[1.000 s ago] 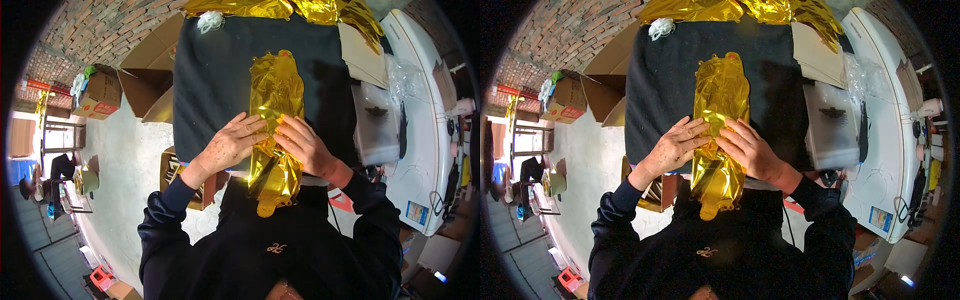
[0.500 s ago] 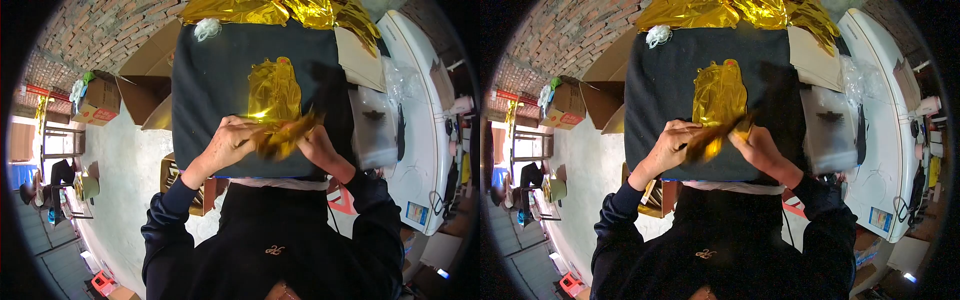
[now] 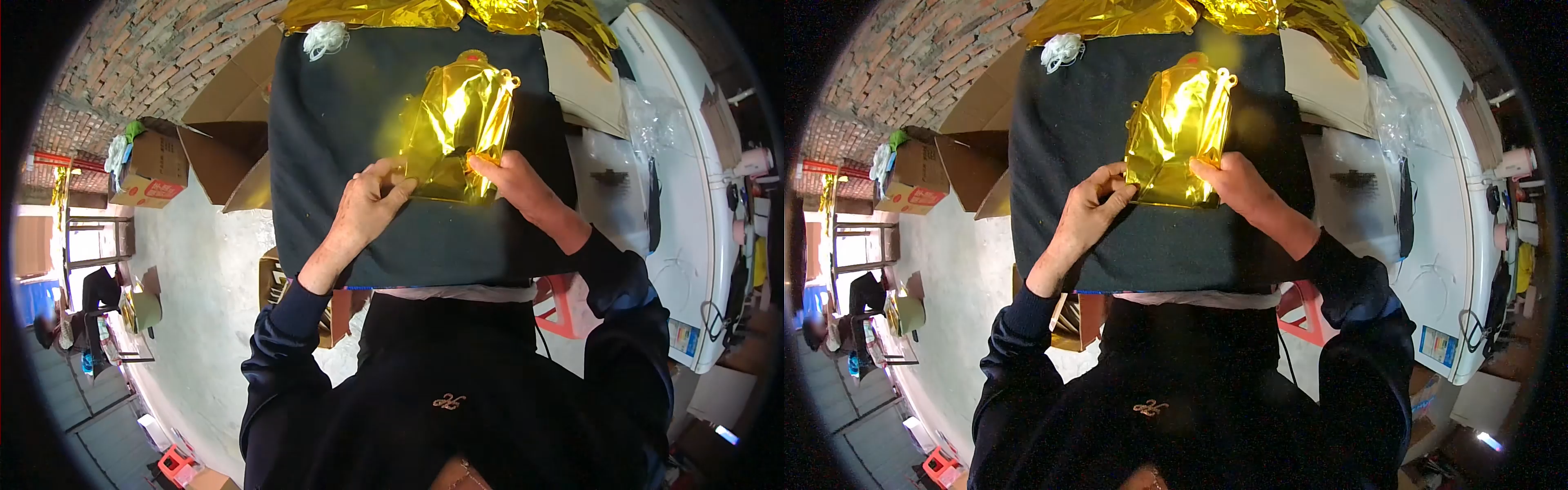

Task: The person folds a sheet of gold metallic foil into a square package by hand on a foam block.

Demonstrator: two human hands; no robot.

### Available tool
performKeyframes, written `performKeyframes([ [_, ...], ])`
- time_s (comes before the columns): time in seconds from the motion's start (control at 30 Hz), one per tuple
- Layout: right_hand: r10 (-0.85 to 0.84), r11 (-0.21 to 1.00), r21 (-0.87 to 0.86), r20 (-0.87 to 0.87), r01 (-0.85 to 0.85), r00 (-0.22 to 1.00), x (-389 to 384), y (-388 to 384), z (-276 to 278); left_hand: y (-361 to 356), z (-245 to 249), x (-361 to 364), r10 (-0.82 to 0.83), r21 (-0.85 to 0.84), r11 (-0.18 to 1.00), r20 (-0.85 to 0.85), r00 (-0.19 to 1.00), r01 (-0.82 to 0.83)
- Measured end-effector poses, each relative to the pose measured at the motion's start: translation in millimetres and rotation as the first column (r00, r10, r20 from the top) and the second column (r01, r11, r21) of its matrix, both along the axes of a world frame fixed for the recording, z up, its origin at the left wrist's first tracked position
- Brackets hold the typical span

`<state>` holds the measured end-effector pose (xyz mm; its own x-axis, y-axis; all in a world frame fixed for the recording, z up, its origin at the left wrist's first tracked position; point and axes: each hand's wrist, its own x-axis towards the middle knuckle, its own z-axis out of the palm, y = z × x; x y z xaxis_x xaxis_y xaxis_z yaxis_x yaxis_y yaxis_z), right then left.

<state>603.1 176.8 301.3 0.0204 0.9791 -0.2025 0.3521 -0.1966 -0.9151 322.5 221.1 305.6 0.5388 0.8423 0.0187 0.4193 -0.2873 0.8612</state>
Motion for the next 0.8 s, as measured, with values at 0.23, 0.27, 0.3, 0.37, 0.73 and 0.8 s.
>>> performKeyframes([
  [0.23,0.0,1.0,-0.006,0.017,0.0,1.0,-3,11,3,-8,12,-2,0.067,0.198,0.979,-0.083,0.994,-0.05],
  [0.27,0.003,1.0,-0.022,0.037,-0.002,0.999,-3,14,8,-8,15,-2,0.07,0.206,0.977,-0.093,0.993,-0.05],
  [0.3,0.005,0.999,-0.037,0.056,-0.003,0.998,-2,17,11,-7,16,-2,0.073,0.214,0.976,-0.103,0.992,-0.049],
  [0.37,0.018,1.0,-0.002,0.09,-0.017,0.996,-1,20,11,-3,9,-2,0.067,0.293,0.955,-0.091,0.994,-0.038],
  [0.73,0.115,0.99,-0.103,0.179,-0.098,0.977,7,40,-5,-5,-4,2,0.108,0.419,0.906,-0.099,0.989,-0.057],
  [0.8,0.106,0.989,-0.117,0.171,-0.087,0.979,4,40,1,-6,-4,1,0.109,0.41,0.911,-0.151,0.983,-0.038],
])
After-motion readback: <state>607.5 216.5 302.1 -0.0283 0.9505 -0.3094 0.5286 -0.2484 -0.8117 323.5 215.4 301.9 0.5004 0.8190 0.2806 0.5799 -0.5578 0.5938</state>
